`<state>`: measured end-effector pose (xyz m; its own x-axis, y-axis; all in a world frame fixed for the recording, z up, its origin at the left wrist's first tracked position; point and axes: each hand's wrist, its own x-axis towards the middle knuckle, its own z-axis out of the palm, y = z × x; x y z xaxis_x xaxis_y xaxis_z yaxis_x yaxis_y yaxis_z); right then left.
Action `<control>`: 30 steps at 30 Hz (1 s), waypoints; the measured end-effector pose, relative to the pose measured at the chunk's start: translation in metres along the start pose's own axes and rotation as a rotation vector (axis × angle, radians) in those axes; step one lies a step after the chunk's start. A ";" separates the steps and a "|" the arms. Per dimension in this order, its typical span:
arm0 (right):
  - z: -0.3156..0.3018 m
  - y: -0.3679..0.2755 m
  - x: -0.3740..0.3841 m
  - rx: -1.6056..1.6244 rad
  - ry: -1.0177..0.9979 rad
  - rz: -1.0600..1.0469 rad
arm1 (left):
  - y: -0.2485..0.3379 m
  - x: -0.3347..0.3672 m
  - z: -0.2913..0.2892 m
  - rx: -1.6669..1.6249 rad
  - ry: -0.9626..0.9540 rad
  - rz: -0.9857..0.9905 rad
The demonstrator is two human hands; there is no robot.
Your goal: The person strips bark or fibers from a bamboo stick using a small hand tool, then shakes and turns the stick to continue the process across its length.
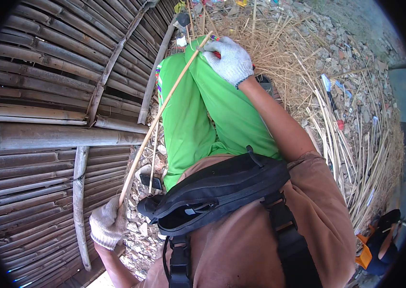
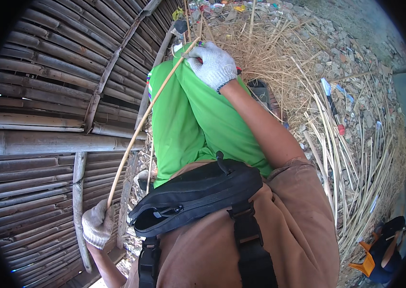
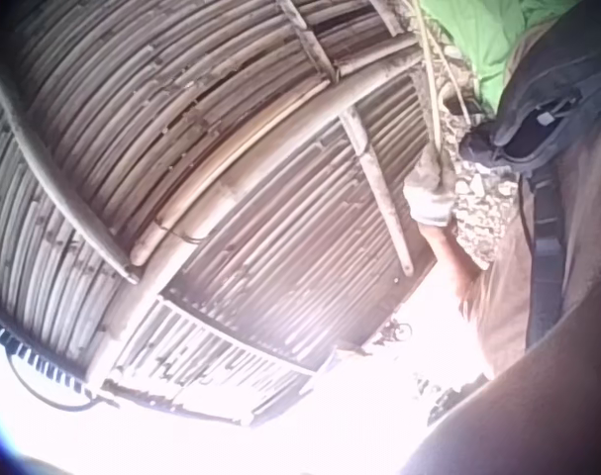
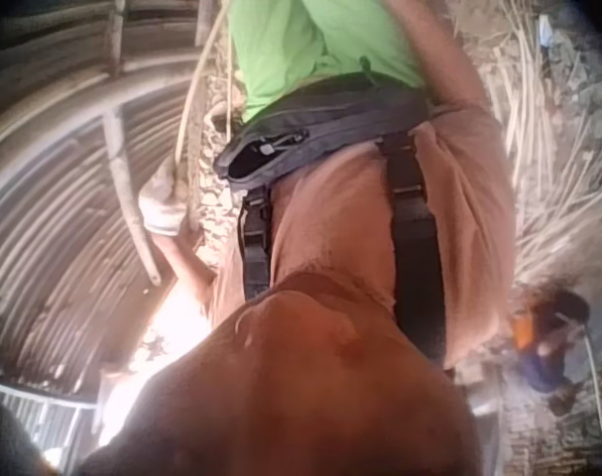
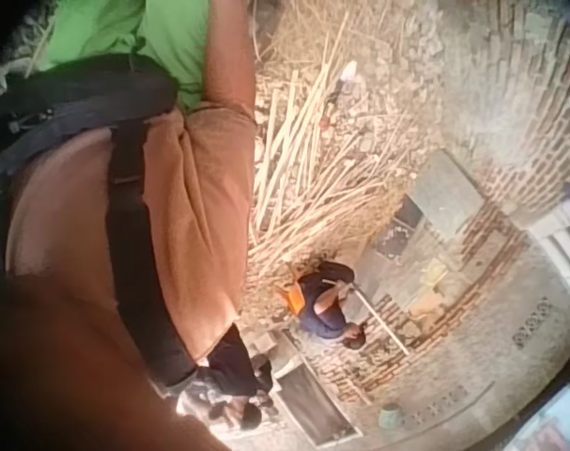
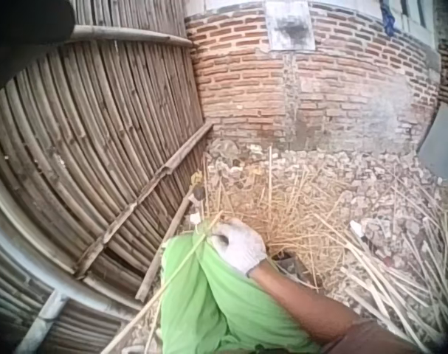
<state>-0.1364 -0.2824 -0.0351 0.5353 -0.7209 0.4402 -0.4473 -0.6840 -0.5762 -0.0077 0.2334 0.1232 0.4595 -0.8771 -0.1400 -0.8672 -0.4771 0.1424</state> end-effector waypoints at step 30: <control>-0.001 0.003 0.000 0.002 0.064 -0.057 | 0.036 0.130 0.054 -0.187 0.259 0.253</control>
<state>-0.1384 -0.2843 -0.0363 0.5127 -0.6868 0.5151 -0.4159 -0.7236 -0.5509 0.0111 0.1052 0.0574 0.2903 -0.9417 0.1700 -0.9201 -0.2258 0.3201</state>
